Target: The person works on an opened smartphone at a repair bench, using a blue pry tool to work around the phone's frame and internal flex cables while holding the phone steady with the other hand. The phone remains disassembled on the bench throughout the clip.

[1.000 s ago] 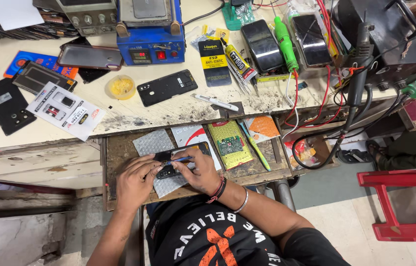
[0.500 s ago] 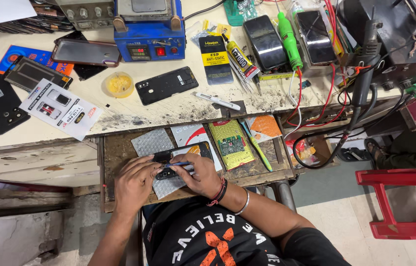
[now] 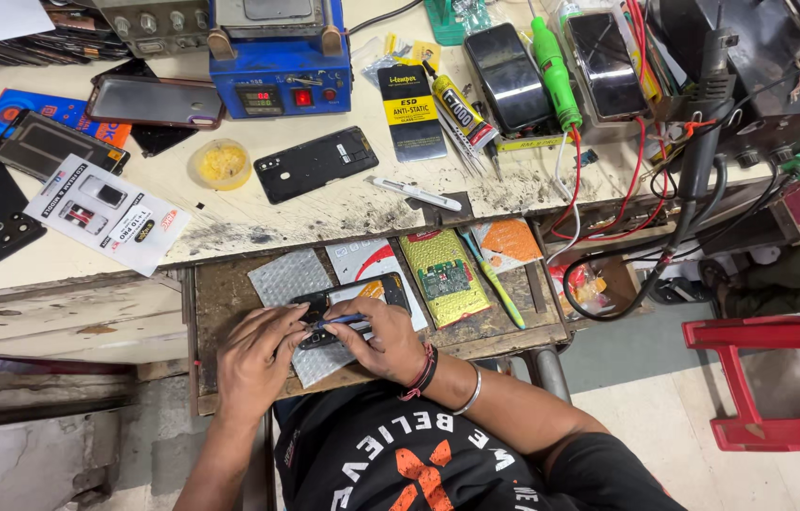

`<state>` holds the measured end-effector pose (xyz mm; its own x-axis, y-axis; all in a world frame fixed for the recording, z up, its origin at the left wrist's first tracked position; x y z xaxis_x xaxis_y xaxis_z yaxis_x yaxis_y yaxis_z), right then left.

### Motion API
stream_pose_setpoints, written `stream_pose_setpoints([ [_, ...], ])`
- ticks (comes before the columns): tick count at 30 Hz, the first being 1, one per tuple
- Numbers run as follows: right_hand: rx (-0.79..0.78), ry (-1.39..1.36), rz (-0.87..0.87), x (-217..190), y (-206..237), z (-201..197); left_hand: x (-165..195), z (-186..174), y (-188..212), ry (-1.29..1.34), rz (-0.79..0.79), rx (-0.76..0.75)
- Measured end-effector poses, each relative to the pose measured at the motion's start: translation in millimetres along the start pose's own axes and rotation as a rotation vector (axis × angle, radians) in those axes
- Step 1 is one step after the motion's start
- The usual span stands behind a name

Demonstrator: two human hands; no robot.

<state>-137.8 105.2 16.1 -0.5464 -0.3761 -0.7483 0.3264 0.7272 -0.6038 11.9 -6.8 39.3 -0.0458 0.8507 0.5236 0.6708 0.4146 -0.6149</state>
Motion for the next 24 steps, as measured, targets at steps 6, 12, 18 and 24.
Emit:
stream_pose_setpoints([
  [6,-0.014,0.016,-0.019,-1,0,0,2,-1,-1,-0.001,0.014,0.0],
  [12,-0.043,0.013,0.031,-1,-1,-1,5,-2,0,-0.037,0.027,0.016],
  [18,-0.028,0.208,0.156,6,6,-5,7,1,2,-0.045,0.017,0.003],
  [24,0.025,-0.168,0.308,24,11,-20,-1,3,8,-0.014,-0.085,-0.018],
])
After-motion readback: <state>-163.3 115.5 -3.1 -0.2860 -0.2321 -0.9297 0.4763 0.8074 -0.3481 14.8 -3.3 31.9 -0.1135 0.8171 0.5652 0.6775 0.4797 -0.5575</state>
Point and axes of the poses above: each hand's wrist, its own y-axis away from the middle knuckle, its own z-axis out of the palm, x = y × z, the point moved 5 cm from there along -y, towards the middle knuckle, and after that the axes turned 5 degrees about z, right-handed, at the moved point
